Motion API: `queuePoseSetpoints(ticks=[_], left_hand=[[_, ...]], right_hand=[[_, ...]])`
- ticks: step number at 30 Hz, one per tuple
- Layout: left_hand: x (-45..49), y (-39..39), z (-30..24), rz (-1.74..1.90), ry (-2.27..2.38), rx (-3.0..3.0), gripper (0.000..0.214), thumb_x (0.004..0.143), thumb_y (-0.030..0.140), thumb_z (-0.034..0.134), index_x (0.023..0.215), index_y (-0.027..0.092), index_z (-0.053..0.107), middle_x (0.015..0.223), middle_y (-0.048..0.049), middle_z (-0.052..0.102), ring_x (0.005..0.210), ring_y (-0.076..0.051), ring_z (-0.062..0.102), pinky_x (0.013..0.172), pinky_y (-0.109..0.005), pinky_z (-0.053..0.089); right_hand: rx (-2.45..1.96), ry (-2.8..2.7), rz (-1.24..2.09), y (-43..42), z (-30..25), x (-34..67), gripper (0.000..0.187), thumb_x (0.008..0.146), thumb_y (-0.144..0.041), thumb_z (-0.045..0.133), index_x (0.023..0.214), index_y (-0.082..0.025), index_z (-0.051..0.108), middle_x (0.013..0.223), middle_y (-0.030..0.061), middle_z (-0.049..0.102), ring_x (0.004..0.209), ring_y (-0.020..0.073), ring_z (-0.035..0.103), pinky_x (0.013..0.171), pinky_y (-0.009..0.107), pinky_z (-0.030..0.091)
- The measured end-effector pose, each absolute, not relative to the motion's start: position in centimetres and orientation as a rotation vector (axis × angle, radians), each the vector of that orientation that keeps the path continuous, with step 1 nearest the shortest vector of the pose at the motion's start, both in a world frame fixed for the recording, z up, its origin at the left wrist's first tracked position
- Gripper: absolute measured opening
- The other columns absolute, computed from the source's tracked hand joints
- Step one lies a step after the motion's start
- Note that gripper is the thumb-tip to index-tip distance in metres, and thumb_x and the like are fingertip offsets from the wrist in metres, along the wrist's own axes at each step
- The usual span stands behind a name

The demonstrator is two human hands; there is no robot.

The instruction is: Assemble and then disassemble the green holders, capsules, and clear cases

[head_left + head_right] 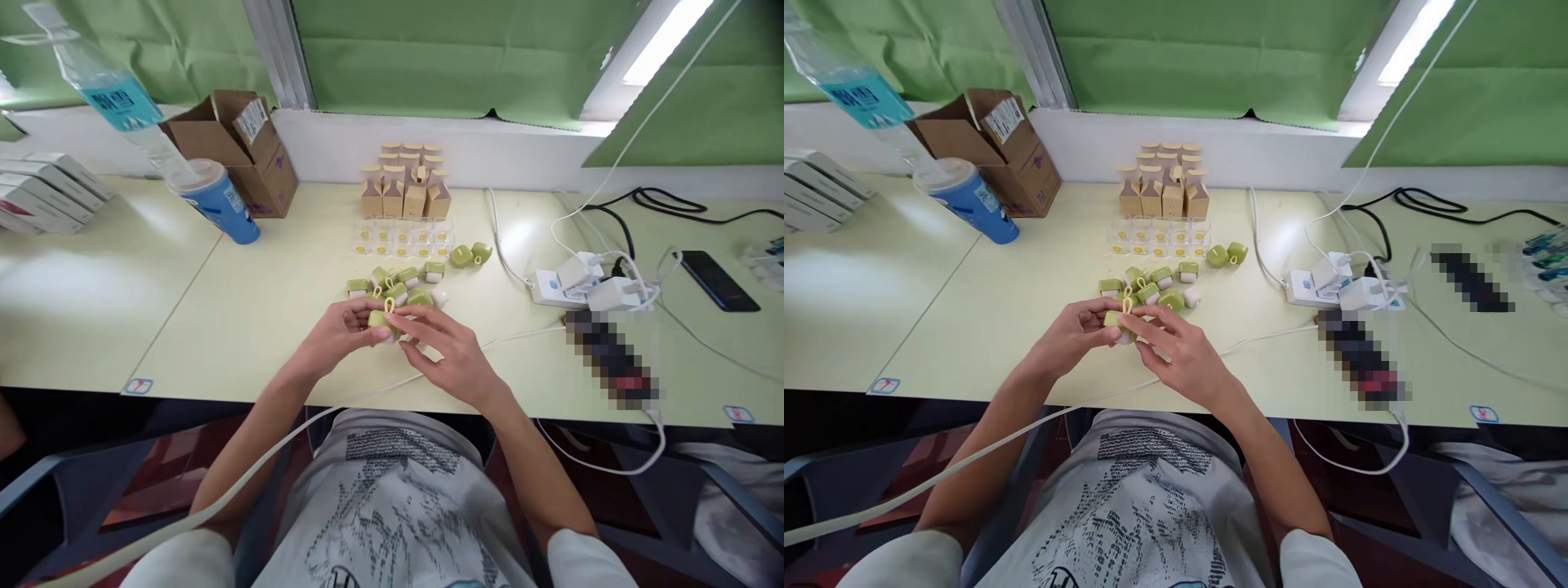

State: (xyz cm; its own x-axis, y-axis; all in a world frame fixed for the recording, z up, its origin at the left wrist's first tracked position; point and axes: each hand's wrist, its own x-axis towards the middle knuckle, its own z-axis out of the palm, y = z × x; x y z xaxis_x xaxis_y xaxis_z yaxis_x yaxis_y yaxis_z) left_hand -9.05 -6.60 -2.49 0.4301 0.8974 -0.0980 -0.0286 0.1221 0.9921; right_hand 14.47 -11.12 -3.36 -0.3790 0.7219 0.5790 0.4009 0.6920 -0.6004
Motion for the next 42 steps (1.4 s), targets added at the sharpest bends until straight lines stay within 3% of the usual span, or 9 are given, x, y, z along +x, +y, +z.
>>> queuePoseSetpoints(ticks=[4,10,17,23,26,29,32,35,42], left_hand=[[-7.4,-6.0,-3.2,0.798,0.819,1.280,0.048,0.079,0.060,0.102,0.101,0.020,0.090,0.092,-0.0077,0.081,0.078,-0.017,0.068,0.071,-0.030,0.057],[-6.1,-6.1,-3.9,0.758,0.847,1.187,0.043,0.071,0.044,0.109,0.107,0.024,0.094,0.110,-0.0082,0.088,0.094,-0.021,0.079,0.087,-0.033,0.064],[-6.6,-5.5,-3.8,0.725,0.820,1.254,0.045,0.073,0.043,0.106,0.110,0.022,0.092,0.105,-0.0075,0.085,0.090,-0.021,0.077,0.083,-0.033,0.063],[-8.3,-5.3,-3.3,0.553,0.845,1.640,0.057,0.080,0.040,0.096,0.131,0.019,0.081,0.092,-0.0012,0.072,0.075,-0.013,0.058,0.066,-0.026,0.050],[-10.1,-5.2,-2.8,0.470,0.952,1.817,0.075,0.084,0.039,0.089,0.153,0.021,0.069,0.106,-0.0041,0.077,0.081,-0.015,0.064,0.074,-0.029,0.057],[-12.6,-4.8,-2.1,0.440,1.057,1.871,0.082,0.085,0.044,0.087,0.161,0.022,0.064,0.119,-0.0081,0.082,0.091,-0.019,0.074,0.086,-0.035,0.063],[-14.6,-4.5,-1.3,0.524,1.155,1.838,0.074,0.086,0.053,0.091,0.151,0.023,0.074,0.116,-0.0086,0.084,0.097,-0.023,0.078,0.095,-0.039,0.064],[-14.9,-4.3,-0.8,0.692,1.215,1.739,0.057,0.082,0.056,0.097,0.126,0.022,0.085,0.122,-0.0107,0.085,0.103,-0.025,0.078,0.097,-0.038,0.064],[-12.4,-3.9,-2.0,0.941,1.194,1.520,0.058,0.071,0.054,0.106,0.112,0.018,0.088,0.111,-0.0130,0.085,0.086,-0.018,0.072,0.077,-0.030,0.059]], right_hand=[[-0.939,-2.002,0.352,-10.9,-3.7,15.2,0.053,0.107,-0.014,0.063,0.153,-0.038,0.073,0.137,0.0086,0.081,0.112,0.0248,0.084,0.094,0.042,0.077],[-1.068,-2.059,0.038,-10.9,-5.0,14.8,0.048,0.095,-0.009,0.064,0.136,-0.027,0.082,0.129,0.0125,0.086,0.107,0.0291,0.087,0.083,0.041,0.078],[-1.074,-1.982,0.144,-10.8,-5.2,14.6,0.047,0.094,-0.010,0.066,0.135,-0.028,0.081,0.126,0.0108,0.085,0.107,0.0287,0.086,0.093,0.044,0.077],[-0.969,-1.846,0.546,-10.2,-5.0,15.2,0.043,0.099,-0.012,0.067,0.138,-0.027,0.077,0.127,0.0075,0.082,0.105,0.0216,0.085,0.089,0.037,0.078],[-1.037,-1.745,0.513,-9.8,-5.7,15.1,0.039,0.100,-0.010,0.066,0.135,-0.024,0.077,0.123,0.0072,0.081,0.098,0.0188,0.084,0.088,0.034,0.077],[-1.091,-1.894,0.316,-9.5,-6.6,14.9,0.039,0.103,-0.008,0.063,0.137,-0.022,0.076,0.124,0.0111,0.079,0.100,0.0208,0.083,0.090,0.036,0.076],[-1.098,-2.173,0.032,-9.4,-7.1,14.6,0.042,0.106,-0.006,0.058,0.142,-0.021,0.076,0.134,0.0158,0.078,0.102,0.0233,0.082,0.084,0.037,0.074],[-1.017,-2.361,-0.229,-9.4,-7.4,14.1,0.043,0.108,-0.002,0.055,0.140,-0.020,0.078,0.138,0.0171,0.077,0.106,0.0241,0.080,0.086,0.037,0.072],[-0.860,-2.447,-0.258,-9.0,-8.2,14.1,0.023,0.109,-0.004,0.063,0.101,-0.017,0.080,0.133,0.0172,0.079,0.138,0.0332,0.072,0.109,0.049,0.068]])
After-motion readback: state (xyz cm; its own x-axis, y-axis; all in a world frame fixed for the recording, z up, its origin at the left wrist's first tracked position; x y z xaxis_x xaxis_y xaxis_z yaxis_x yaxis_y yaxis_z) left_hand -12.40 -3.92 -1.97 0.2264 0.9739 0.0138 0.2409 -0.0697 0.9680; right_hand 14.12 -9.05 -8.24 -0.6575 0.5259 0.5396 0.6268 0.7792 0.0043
